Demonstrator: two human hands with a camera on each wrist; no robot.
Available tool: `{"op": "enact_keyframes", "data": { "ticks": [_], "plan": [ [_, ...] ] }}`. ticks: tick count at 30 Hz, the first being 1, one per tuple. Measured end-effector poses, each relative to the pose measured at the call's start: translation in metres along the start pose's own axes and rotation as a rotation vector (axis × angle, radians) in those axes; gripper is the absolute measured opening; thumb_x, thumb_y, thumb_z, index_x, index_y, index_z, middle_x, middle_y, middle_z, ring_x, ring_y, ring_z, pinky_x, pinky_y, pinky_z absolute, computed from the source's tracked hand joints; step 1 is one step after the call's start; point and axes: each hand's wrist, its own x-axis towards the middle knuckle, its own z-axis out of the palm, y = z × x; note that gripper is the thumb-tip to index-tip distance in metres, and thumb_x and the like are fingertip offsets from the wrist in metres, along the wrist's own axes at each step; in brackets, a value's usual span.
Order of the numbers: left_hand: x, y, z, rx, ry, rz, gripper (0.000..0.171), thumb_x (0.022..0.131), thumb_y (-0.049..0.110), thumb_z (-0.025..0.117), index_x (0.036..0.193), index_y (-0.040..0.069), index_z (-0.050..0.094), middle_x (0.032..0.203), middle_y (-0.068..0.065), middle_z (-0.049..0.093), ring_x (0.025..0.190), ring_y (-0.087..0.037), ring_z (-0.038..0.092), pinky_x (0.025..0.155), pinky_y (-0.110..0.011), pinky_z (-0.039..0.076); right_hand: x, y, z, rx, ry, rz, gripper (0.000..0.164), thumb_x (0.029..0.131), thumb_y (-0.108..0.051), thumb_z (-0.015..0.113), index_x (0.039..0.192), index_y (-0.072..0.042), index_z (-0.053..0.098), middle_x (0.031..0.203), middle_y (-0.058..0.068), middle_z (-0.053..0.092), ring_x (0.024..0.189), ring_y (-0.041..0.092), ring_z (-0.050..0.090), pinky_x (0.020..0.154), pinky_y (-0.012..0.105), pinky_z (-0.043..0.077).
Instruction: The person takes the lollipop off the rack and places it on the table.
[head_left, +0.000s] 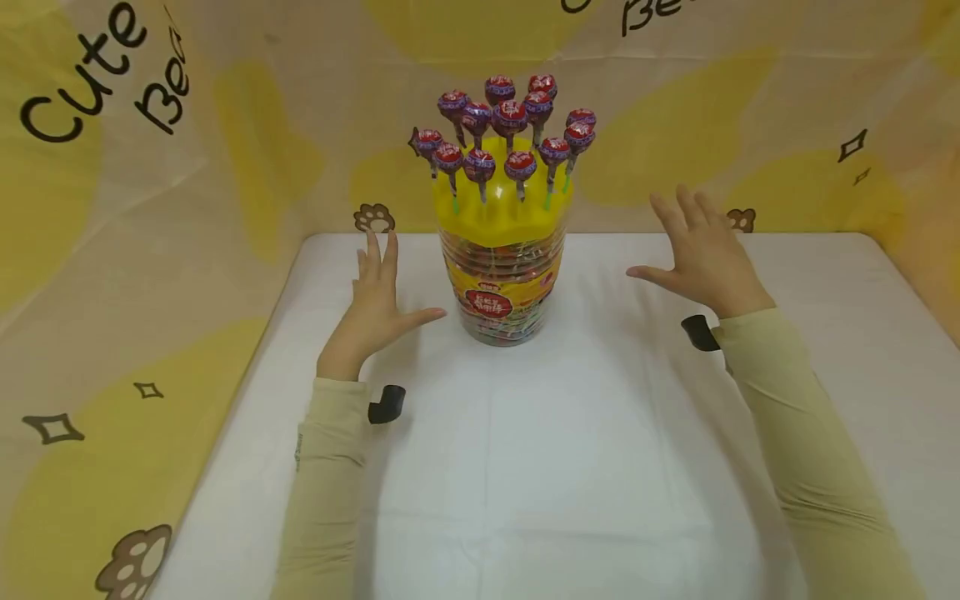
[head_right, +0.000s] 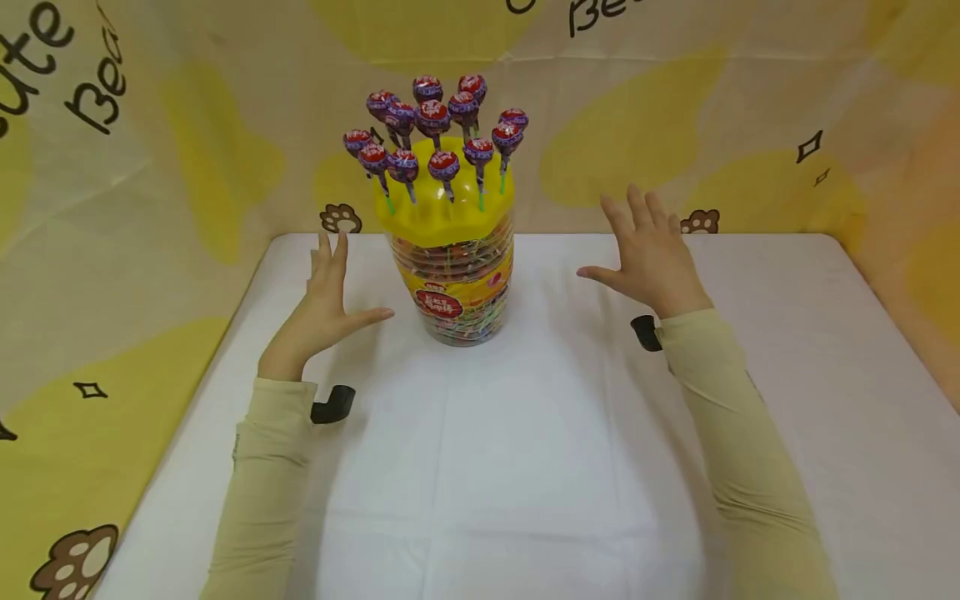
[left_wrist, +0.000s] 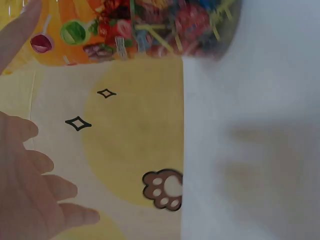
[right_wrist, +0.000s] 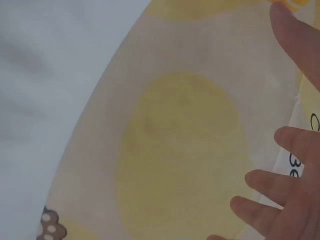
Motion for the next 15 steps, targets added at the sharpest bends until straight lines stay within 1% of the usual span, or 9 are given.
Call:
{"op": "enact_keyframes", "data": {
  "ticks": [3, 6, 8, 11, 15],
  "plan": [
    [0.0, 0.007, 0.011, -0.146, 0.037, 0.005, 0.122, 0.075, 0.05, 0.075, 0.148, 0.027, -0.019, 0.149, 0.0, -0.033, 0.137, -0.031, -0.023, 0.107, -0.065, 0.005, 0.003, -0.004, -0.002, 0.046, 0.043, -0.021, 0.095, 0.084, -0.047, 0.068, 0.151, -0.005, 0.015, 0.153, 0.027, 0.008, 0.139, 0.046, 0.008, 0.109, 0.062, 0.012],
    [0.002, 0.019, 0.021, -0.254, 0.078, -0.002, 0.121, 0.074, 0.048, 0.077, 0.149, 0.027, -0.015, 0.153, 0.001, -0.026, 0.14, -0.027, -0.018, 0.109, -0.063, 0.008, 0.005, -0.01, -0.006, 0.099, 0.097, -0.036, 0.088, 0.087, -0.038, 0.068, 0.151, -0.006, 0.017, 0.153, 0.026, 0.013, 0.138, 0.044, 0.014, 0.107, 0.062, 0.019],
    [0.004, 0.027, 0.028, -0.315, 0.106, -0.011, 0.12, 0.074, 0.048, 0.077, 0.15, 0.026, -0.012, 0.155, 0.0, -0.02, 0.141, -0.026, -0.013, 0.111, -0.059, 0.008, 0.007, -0.016, -0.009, 0.138, 0.134, -0.045, 0.083, 0.088, -0.034, 0.067, 0.15, -0.005, 0.02, 0.153, 0.024, 0.016, 0.138, 0.042, 0.018, 0.108, 0.06, 0.021],
    [0.009, 0.04, 0.042, -0.425, 0.139, -0.017, 0.119, 0.073, 0.047, 0.078, 0.151, 0.026, -0.01, 0.157, 0.001, -0.012, 0.143, -0.025, -0.005, 0.113, -0.053, 0.009, 0.01, -0.025, -0.01, 0.209, 0.207, -0.075, 0.076, 0.089, -0.028, 0.067, 0.148, -0.003, 0.026, 0.151, 0.021, 0.025, 0.137, 0.039, 0.023, 0.111, 0.053, 0.021],
    [0.017, 0.053, 0.065, -0.573, 0.214, 0.032, 0.125, 0.071, 0.042, 0.081, 0.149, 0.03, -0.016, 0.158, 0.001, -0.001, 0.143, -0.02, 0.008, 0.115, -0.045, 0.012, 0.016, -0.04, -0.011, 0.297, 0.265, -0.085, 0.068, 0.091, -0.025, 0.065, 0.145, -0.002, 0.032, 0.149, 0.018, 0.032, 0.137, 0.034, 0.026, 0.115, 0.044, 0.018]
  ]
}}
